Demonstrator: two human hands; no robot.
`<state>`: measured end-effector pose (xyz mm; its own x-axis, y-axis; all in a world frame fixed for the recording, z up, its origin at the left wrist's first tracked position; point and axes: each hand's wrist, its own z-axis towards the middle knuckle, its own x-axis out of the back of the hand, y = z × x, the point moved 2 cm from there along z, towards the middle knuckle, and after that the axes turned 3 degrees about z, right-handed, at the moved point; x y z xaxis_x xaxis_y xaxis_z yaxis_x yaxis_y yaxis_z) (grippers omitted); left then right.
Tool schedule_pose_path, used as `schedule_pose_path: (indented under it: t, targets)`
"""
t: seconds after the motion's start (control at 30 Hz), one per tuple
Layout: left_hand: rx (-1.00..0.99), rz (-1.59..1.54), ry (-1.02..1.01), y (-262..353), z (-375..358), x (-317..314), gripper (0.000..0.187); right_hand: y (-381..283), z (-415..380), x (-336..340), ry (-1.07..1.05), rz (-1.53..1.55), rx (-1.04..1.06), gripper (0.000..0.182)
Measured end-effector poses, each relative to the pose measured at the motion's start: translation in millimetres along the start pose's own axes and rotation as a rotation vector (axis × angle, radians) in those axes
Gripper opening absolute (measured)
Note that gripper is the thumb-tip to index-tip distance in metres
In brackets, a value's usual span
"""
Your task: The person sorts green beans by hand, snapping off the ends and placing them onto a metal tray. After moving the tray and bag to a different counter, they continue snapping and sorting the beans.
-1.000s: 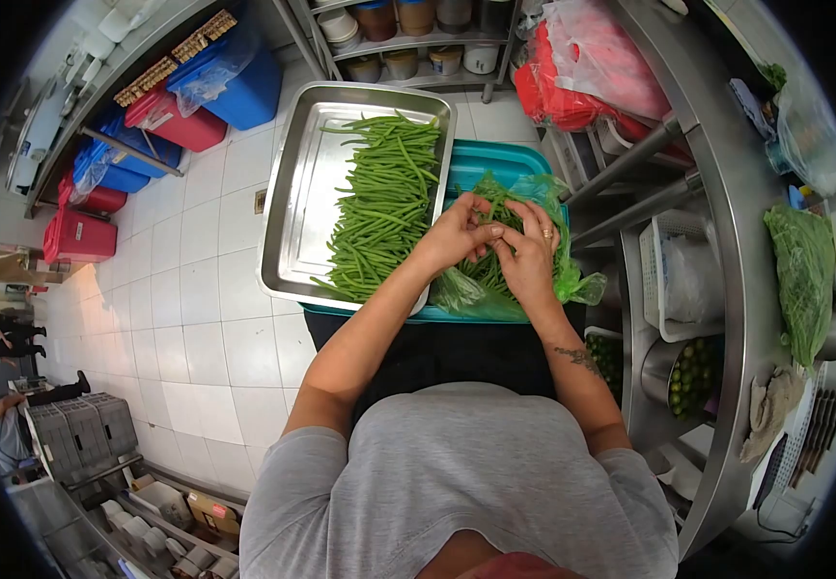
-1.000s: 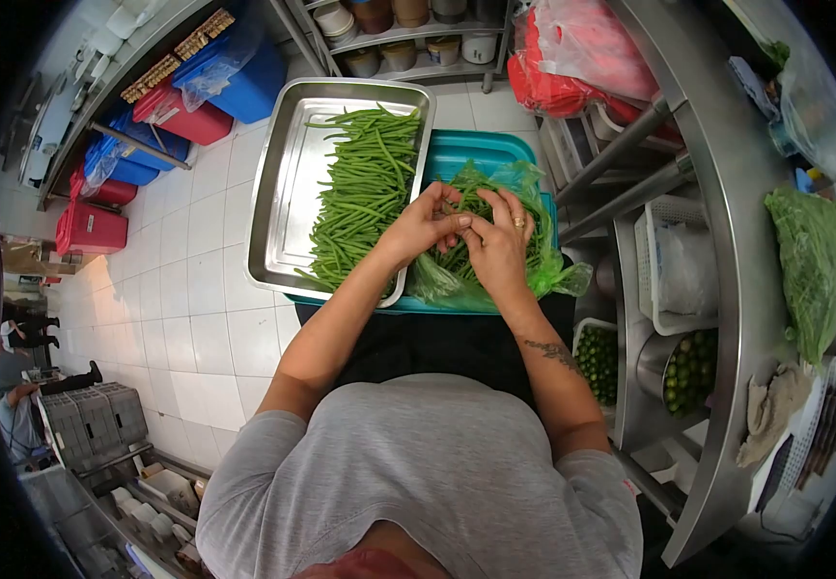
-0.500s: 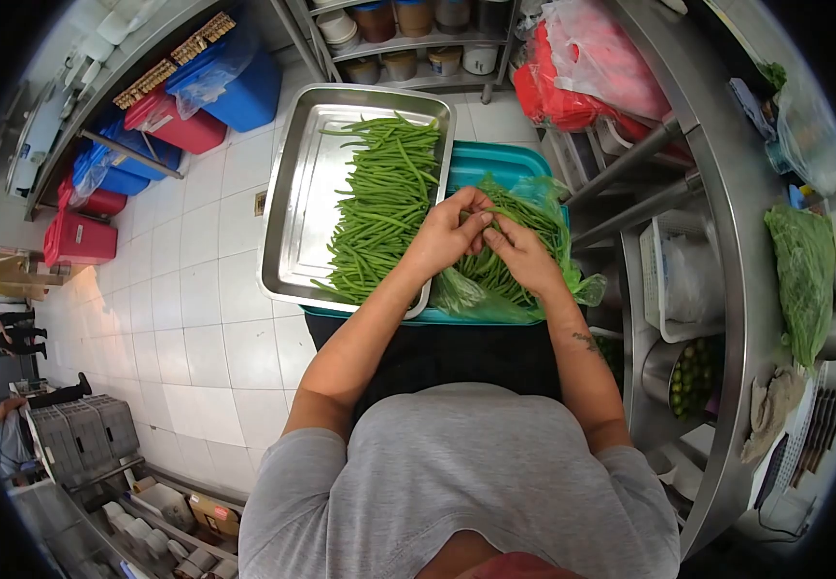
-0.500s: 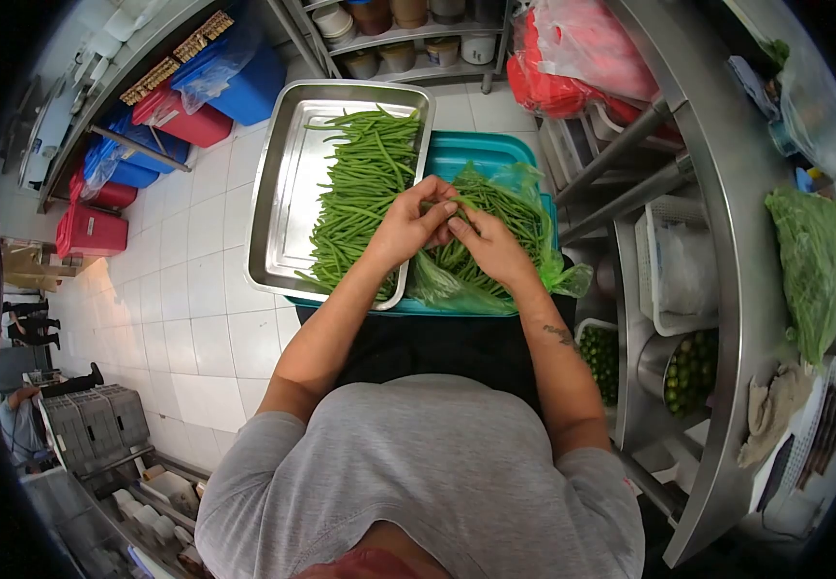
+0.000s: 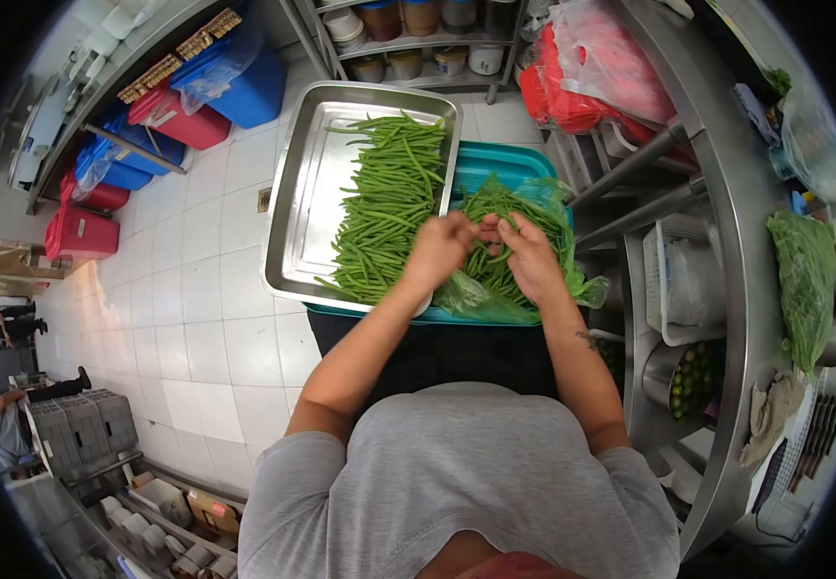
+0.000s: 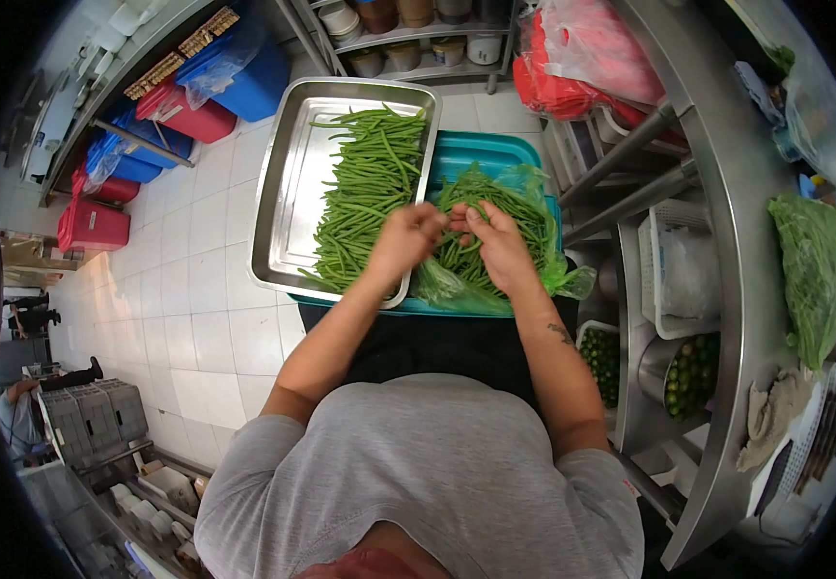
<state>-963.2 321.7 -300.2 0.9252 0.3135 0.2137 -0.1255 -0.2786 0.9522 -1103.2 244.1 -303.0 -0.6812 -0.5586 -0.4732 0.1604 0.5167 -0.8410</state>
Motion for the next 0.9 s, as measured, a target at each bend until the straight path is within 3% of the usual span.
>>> schedule_pose_path:
  t: [0.03, 0.1, 0.13, 0.2, 0.23, 0.33, 0.43, 0.53, 0.63, 0.73, 0.9]
  targets:
    - [-0.057, 0.114, 0.006, -0.5, -4.0, -14.7, 0.018, 6.5, 2.5, -3.2, 0.086, -0.041, -0.020, 0.038]
    - [-0.298, 0.273, 0.209, 3.6, -12.1, -34.0, 0.018, 19.1, 5.1, -8.8, 0.260, -0.125, -0.059, 0.046]
    - [-0.263, 0.347, 0.167, 5.7, -13.6, -33.2, 0.017, 7.8, -1.3, -15.2, 0.222, -0.133, -0.089, 0.056]
    - [-0.189, 0.491, 0.079, 13.7, -18.6, -26.9, 0.016, 11.8, 2.9, -2.4, 0.169, -0.213, -0.018, 0.051]
    - [-0.248, 0.444, 0.119, 16.6, -20.0, -21.9, 0.016, 11.8, 3.7, 4.0, 0.142, -0.254, 0.017, 0.049]
    - [-0.470, 0.331, 0.274, 34.1, -23.5, -9.1, 0.015, -7.6, -4.5, 5.2, 0.026, -0.566, -0.140, 0.043]
    - [-0.725, 0.593, 0.259, 45.8, -15.6, -4.3, 0.017, -7.6, -7.8, 2.8, 0.021, -0.659, -0.067, 0.038]
    - [-0.771, 0.757, 0.117, 44.2, -6.5, 0.8, 0.020, -20.3, -12.0, -0.3, -0.007, -0.922, -0.023, 0.040]
    - [-0.849, 0.742, 0.019, 42.2, -0.2, -1.3, 0.018, -21.9, -13.0, 3.6, -0.032, -0.927, -0.023, 0.039]
    - [-0.883, 0.707, -0.072, 39.5, 2.8, -1.6, 0.020, -25.5, -9.9, 9.4, -0.170, -1.168, 0.176, 0.036]
    - [-0.870, 0.880, -0.052, 27.2, 2.4, -16.0, 0.023, -30.0, -10.6, 7.1, -0.138, -1.384, 0.244, 0.024]
